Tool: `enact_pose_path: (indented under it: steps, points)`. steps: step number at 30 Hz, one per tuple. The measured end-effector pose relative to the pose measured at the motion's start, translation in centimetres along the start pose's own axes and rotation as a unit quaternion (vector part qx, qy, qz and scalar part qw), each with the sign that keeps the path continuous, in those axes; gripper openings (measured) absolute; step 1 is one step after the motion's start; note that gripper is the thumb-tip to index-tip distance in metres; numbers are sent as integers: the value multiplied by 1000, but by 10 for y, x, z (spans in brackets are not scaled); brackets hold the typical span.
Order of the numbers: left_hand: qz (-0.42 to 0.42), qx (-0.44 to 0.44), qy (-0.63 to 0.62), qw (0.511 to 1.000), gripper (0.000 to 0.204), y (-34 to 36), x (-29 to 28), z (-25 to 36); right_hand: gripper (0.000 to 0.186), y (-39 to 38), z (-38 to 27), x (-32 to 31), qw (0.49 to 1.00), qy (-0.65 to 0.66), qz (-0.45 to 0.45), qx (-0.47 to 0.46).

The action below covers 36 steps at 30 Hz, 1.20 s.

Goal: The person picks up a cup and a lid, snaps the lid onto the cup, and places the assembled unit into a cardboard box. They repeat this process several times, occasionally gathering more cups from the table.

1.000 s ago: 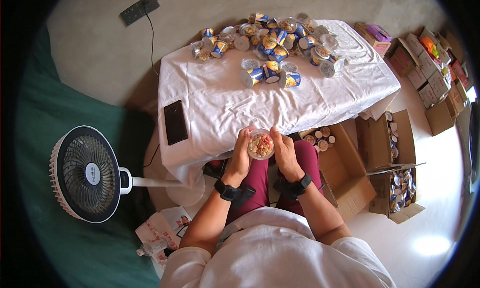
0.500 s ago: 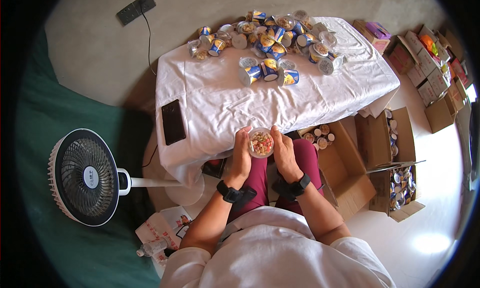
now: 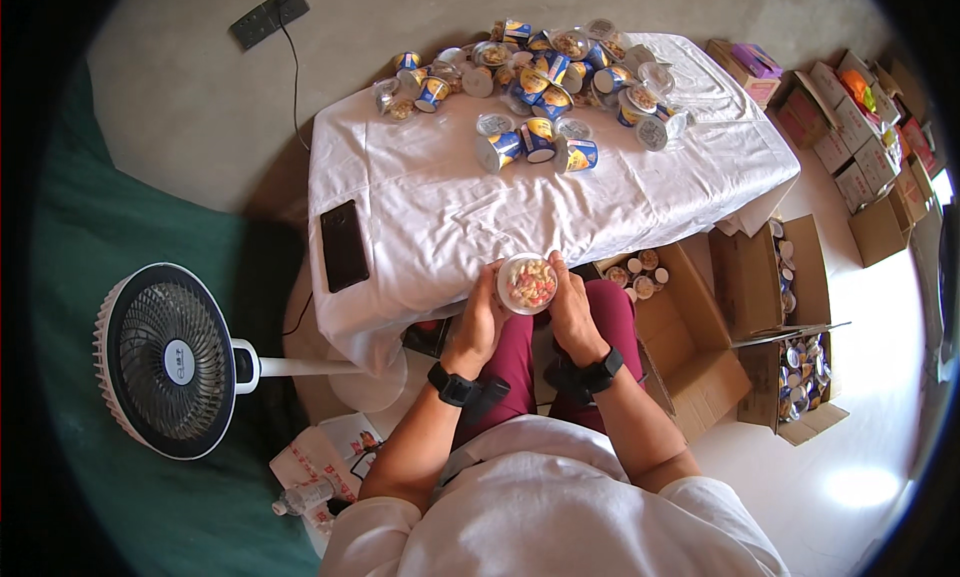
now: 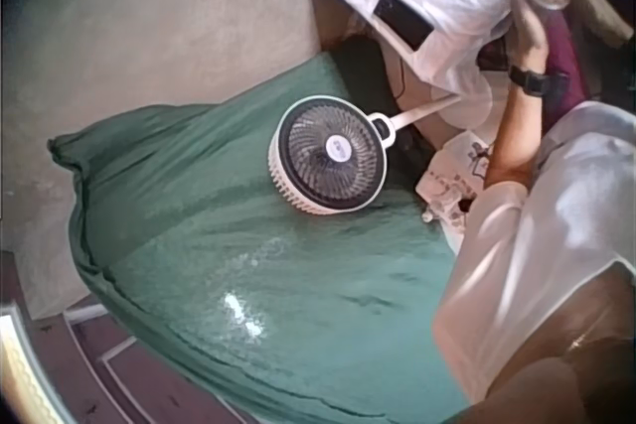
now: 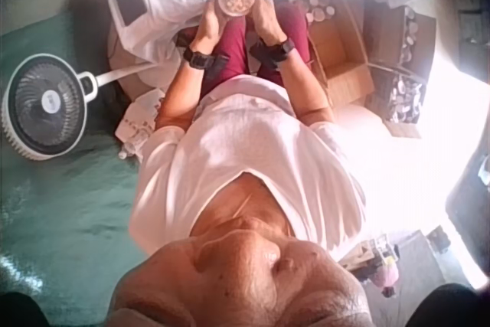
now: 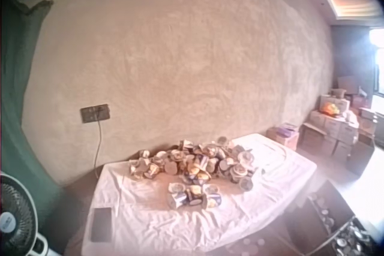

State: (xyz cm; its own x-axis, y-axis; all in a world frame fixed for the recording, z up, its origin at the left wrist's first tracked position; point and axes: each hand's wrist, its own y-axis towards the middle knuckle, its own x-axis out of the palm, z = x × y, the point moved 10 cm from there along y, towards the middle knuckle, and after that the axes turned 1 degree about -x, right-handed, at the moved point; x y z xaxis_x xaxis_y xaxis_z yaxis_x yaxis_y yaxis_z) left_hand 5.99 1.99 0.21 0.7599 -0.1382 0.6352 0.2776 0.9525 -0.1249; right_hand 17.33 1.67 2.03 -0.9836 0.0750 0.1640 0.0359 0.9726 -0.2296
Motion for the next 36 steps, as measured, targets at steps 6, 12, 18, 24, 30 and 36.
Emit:
enact_pose_path:
  steps: [6,12,18,24,30,36]
  points:
    - [19,-43,-21,999,57,3,-8,-9,42,10,2,-4,985,-54,-5,-162]
    - [57,-57,54,995,52,1,-17,-4,52,-27,-72,19,941,-186,-85,-268]
    - [4,-13,62,998,35,0,-2,8,52,-20,-60,0,947,-200,-19,-248]
    - [30,-7,97,995,39,-2,-16,4,55,-23,-57,3,951,-221,-46,-209]
    - [-33,-62,154,986,41,-2,-9,-3,53,-41,-89,16,895,-305,-72,-319]
    - [13,18,219,975,39,-3,1,6,54,-21,-48,-6,968,-179,-53,-166]
